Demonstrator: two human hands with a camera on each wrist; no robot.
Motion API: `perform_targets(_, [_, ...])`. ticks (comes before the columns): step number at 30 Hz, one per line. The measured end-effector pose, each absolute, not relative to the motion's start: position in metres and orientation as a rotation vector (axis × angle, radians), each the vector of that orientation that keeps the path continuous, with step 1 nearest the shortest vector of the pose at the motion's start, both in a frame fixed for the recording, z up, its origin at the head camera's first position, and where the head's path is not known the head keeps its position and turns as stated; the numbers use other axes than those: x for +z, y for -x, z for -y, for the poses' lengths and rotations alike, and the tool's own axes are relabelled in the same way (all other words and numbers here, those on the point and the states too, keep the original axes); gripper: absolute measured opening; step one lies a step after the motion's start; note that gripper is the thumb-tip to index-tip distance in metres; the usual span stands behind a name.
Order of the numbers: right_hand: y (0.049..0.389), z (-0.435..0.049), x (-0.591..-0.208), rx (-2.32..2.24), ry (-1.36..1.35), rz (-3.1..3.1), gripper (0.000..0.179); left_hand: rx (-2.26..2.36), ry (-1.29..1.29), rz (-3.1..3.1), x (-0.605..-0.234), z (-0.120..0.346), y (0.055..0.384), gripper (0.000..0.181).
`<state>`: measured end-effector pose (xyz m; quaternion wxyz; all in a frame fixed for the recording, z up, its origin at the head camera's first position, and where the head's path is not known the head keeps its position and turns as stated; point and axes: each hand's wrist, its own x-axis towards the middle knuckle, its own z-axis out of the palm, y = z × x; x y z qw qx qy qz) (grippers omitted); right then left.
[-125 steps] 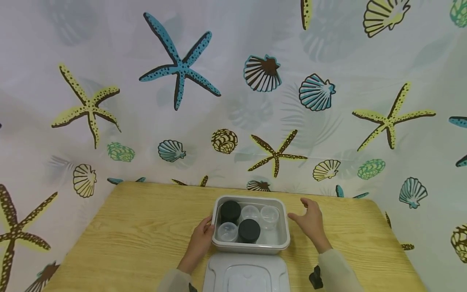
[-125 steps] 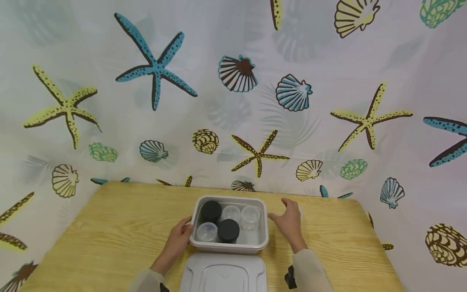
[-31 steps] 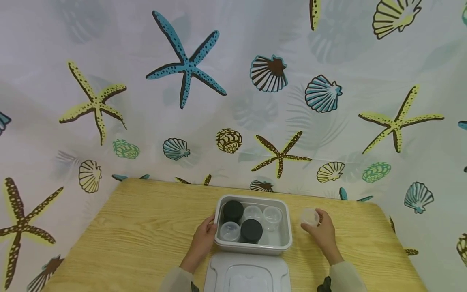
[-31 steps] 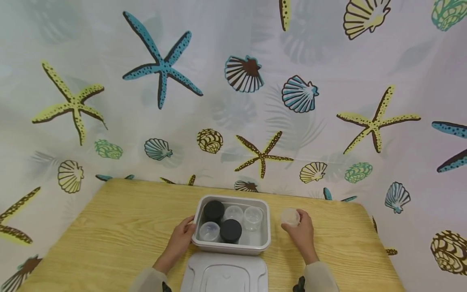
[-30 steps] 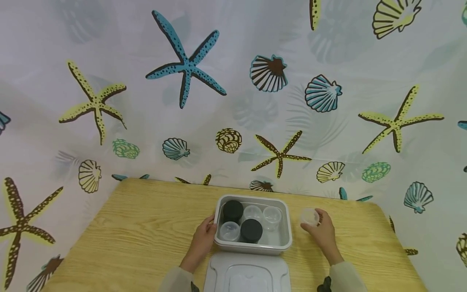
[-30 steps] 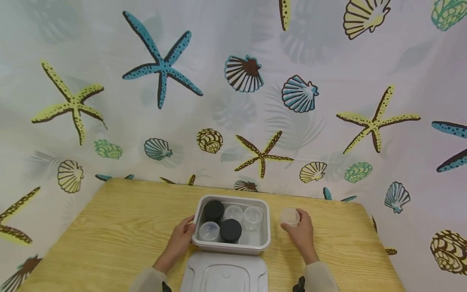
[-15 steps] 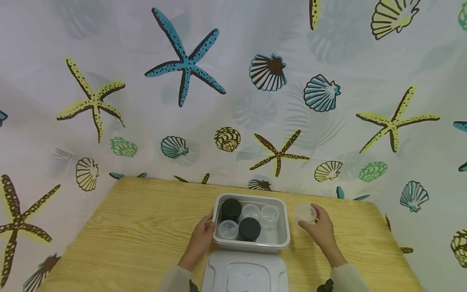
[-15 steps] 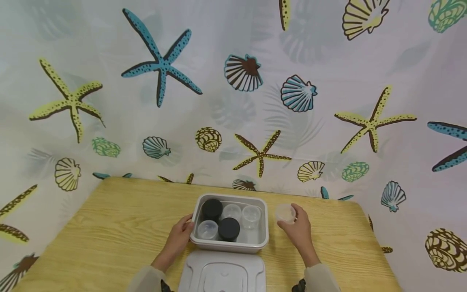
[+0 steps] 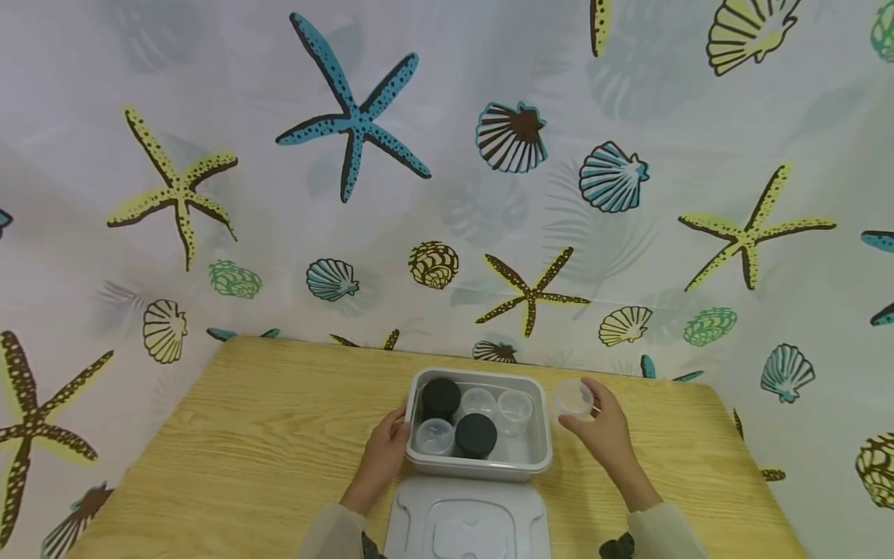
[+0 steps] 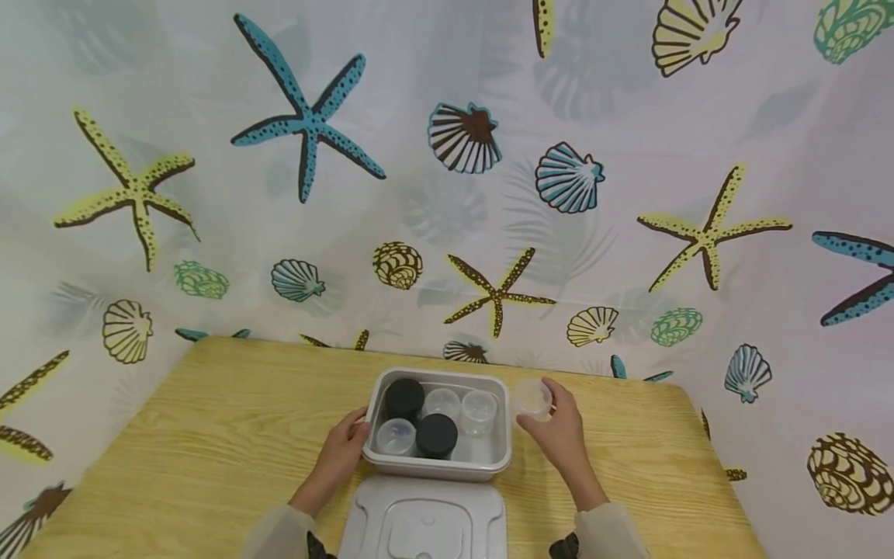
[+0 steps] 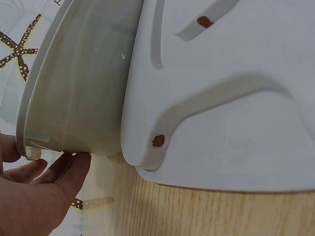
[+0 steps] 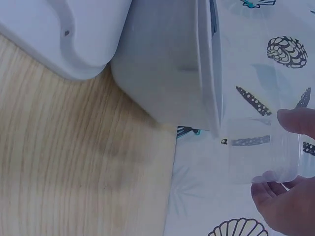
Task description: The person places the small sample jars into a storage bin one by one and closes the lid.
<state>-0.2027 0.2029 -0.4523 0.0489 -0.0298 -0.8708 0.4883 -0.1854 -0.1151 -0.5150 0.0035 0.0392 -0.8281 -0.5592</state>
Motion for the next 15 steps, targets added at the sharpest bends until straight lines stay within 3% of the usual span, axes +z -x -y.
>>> perform_targets(15, [0.197, -0.182, -0.442, 1.554, 0.019, 2.642, 0.068, -1.747, -0.114, 2.587, -0.513, 0.115, 0.185, 0.039])
